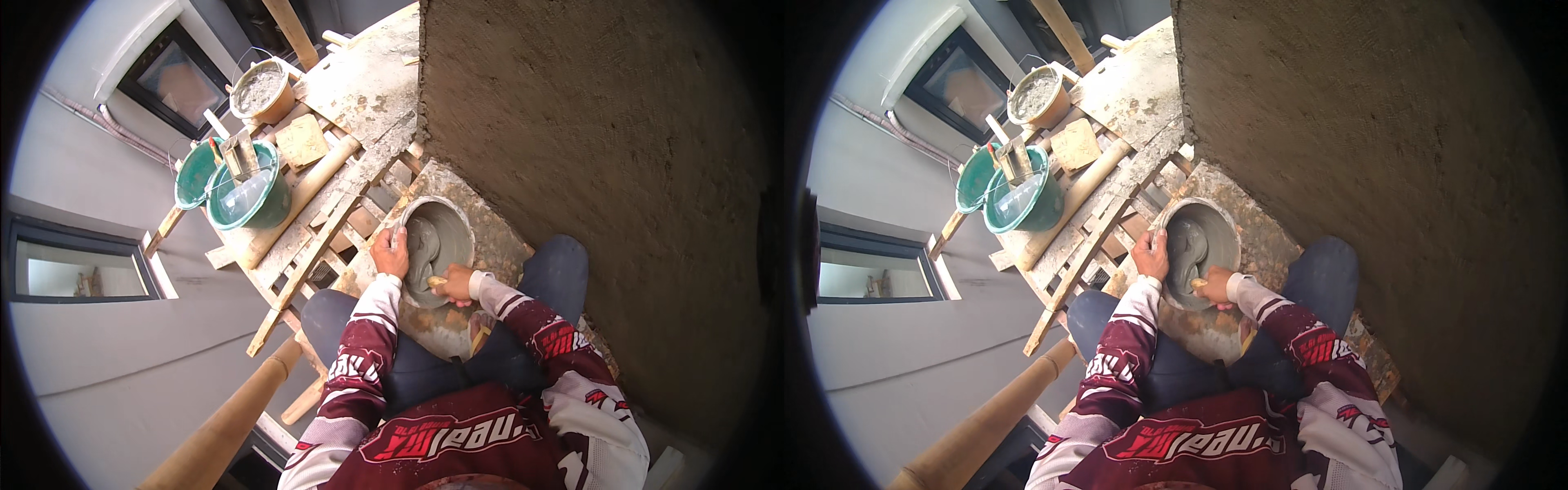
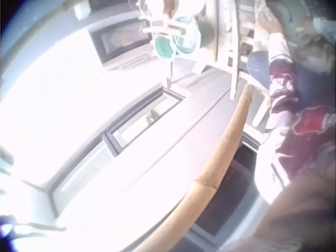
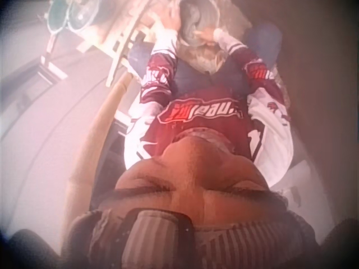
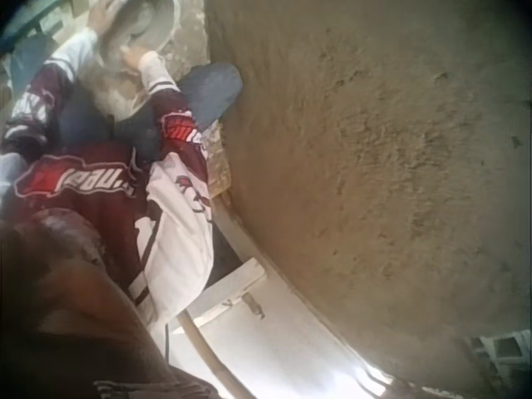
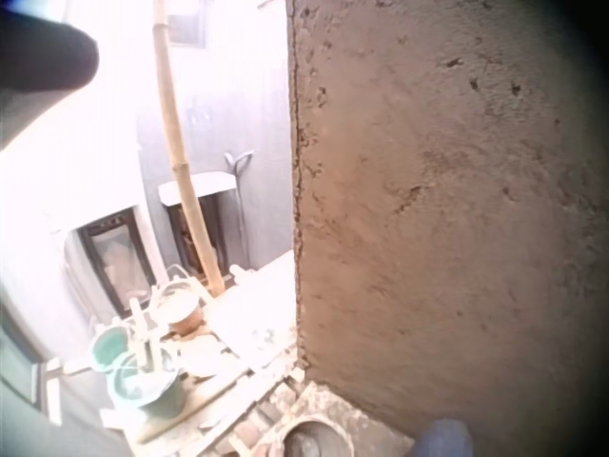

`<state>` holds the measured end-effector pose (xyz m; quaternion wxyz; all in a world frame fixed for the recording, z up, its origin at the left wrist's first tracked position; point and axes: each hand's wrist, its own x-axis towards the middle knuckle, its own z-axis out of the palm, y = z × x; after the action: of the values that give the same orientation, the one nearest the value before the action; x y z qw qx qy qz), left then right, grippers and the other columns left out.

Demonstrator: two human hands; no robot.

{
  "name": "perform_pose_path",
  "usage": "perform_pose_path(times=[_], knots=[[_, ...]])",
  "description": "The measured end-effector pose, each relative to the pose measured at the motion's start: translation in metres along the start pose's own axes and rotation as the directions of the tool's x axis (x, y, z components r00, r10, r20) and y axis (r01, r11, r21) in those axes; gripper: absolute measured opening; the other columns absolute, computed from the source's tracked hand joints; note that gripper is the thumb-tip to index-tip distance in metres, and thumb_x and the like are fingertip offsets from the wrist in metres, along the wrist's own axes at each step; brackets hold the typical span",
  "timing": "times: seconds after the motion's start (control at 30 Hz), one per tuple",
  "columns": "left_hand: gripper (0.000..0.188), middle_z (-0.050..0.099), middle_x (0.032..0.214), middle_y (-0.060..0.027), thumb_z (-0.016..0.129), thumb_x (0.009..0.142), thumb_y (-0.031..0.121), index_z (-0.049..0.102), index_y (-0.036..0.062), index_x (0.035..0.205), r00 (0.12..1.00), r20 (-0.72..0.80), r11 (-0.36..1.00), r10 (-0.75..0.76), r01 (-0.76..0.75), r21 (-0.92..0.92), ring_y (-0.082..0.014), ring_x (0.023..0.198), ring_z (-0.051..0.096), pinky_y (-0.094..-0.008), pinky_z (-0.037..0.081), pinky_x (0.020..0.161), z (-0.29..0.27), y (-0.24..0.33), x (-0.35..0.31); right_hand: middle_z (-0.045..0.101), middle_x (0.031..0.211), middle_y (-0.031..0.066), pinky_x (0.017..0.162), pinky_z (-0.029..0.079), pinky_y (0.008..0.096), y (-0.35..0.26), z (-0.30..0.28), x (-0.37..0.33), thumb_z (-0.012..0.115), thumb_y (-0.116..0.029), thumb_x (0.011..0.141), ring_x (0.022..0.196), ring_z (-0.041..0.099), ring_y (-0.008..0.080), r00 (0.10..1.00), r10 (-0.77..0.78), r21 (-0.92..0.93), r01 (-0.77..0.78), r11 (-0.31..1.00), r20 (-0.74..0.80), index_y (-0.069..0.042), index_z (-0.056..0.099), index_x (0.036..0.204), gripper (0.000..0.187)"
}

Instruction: The person sits on a scaffolding platform and uses a trowel to mix cement in a bucket. They repeatedly stir the mixture and occasionally add water from a nearby bucket to adjust the consistency.

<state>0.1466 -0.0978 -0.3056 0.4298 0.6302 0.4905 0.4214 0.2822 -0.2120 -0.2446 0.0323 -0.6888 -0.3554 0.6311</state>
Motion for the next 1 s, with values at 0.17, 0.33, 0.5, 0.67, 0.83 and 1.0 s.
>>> perform_pose_path(times=[0.17, 0.33, 0.5, 0.67, 0.83, 1.0], knots=[[0.025, 0.050, 0.057, -0.0074, 0.066, 0.086, 0.017, 0.056, -0.0003, 0.071, 0.998, -0.028, 0.998, -0.054, 0.055, 0.031, -0.0114, 0.055, 0.043, -0.0311, 0.039, 0.052, -0.009, -0.006, 0.006, 0.055, 0.063, 0.0036, 0.038, 0.041, 0.0238, 0.006, 0.019, 0.011, 0.059, -0.035, 0.088, 0.043, 0.051, 0.0113, 0.996, -0.079, 0.653, 0.042, 0.756, 0.028, 0.002, 0.058, 0.094, 0.038], [0.029, 0.046, 0.056, -0.0016, 0.065, 0.087, 0.019, 0.054, 0.0002, 0.069, 0.996, -0.062, 0.998, -0.061, 0.060, -0.027, -0.0085, 0.056, 0.039, -0.0288, 0.037, 0.051, -0.007, -0.011, 0.007, 0.052, 0.067, 0.0002, 0.041, 0.039, 0.0205, 0.034, 0.035, 0.039, 0.048, -0.041, 0.093, 0.047, 0.047, 0.0080, 0.938, -0.327, 0.992, -0.127, -0.024, 0.112, 0.000, 0.054, 0.109, 0.044], [0.030, 0.044, 0.056, -0.0012, 0.065, 0.087, 0.019, 0.053, 0.0002, 0.068, 0.996, -0.049, 0.997, -0.079, 0.079, 0.009, -0.0088, 0.056, 0.037, -0.0295, 0.035, 0.050, -0.005, -0.011, 0.007, 0.053, 0.068, 0.0008, 0.041, 0.041, 0.0203, 0.038, 0.018, 0.011, 0.044, -0.040, 0.096, 0.047, 0.049, 0.0095, 0.940, -0.318, 0.929, -0.224, -0.293, 0.126, 0.002, 0.050, 0.117, 0.048], [0.030, 0.044, 0.055, -0.0025, 0.065, 0.087, 0.020, 0.053, 0.0002, 0.067, 0.991, -0.096, 0.994, -0.090, 0.095, 0.054, -0.0095, 0.055, 0.038, -0.0300, 0.035, 0.049, -0.015, -0.018, 0.006, 0.056, 0.069, 0.0075, 0.039, 0.044, 0.0275, 0.016, 0.001, -0.055, 0.040, -0.041, 0.096, 0.044, 0.053, 0.0151, 0.990, -0.083, 0.793, 0.142, 0.593, -0.115, 0.003, 0.050, 0.115, 0.049], [0.029, 0.048, 0.055, -0.0038, 0.065, 0.086, 0.019, 0.053, 0.0000, 0.067, 0.995, -0.068, 0.997, -0.073, 0.074, 0.016, -0.0109, 0.052, 0.040, -0.0309, 0.036, 0.049, 0.001, -0.003, 0.002, 0.062, 0.073, 0.0160, 0.045, 0.051, 0.0379, 0.006, -0.014, -0.008, 0.040, -0.039, 0.095, 0.050, 0.061, 0.0239, 0.976, 0.137, 0.338, -0.073, 0.938, -0.171, 0.005, 0.059, 0.097, 0.048], [0.025, 0.050, 0.058, -0.0111, 0.066, 0.085, 0.018, 0.057, -0.0012, 0.071, 1.000, -0.007, 0.996, -0.024, 0.024, 0.086, -0.0171, 0.055, 0.045, -0.0346, 0.040, 0.054, 0.002, -0.002, -0.002, 0.066, 0.084, 0.0210, 0.050, 0.052, 0.0411, -0.017, -0.021, -0.011, 0.045, -0.036, 0.092, 0.057, 0.064, 0.0285, 0.976, 0.080, -0.313, -0.142, 0.939, -0.204, 0.003, 0.065, 0.093, 0.044]])
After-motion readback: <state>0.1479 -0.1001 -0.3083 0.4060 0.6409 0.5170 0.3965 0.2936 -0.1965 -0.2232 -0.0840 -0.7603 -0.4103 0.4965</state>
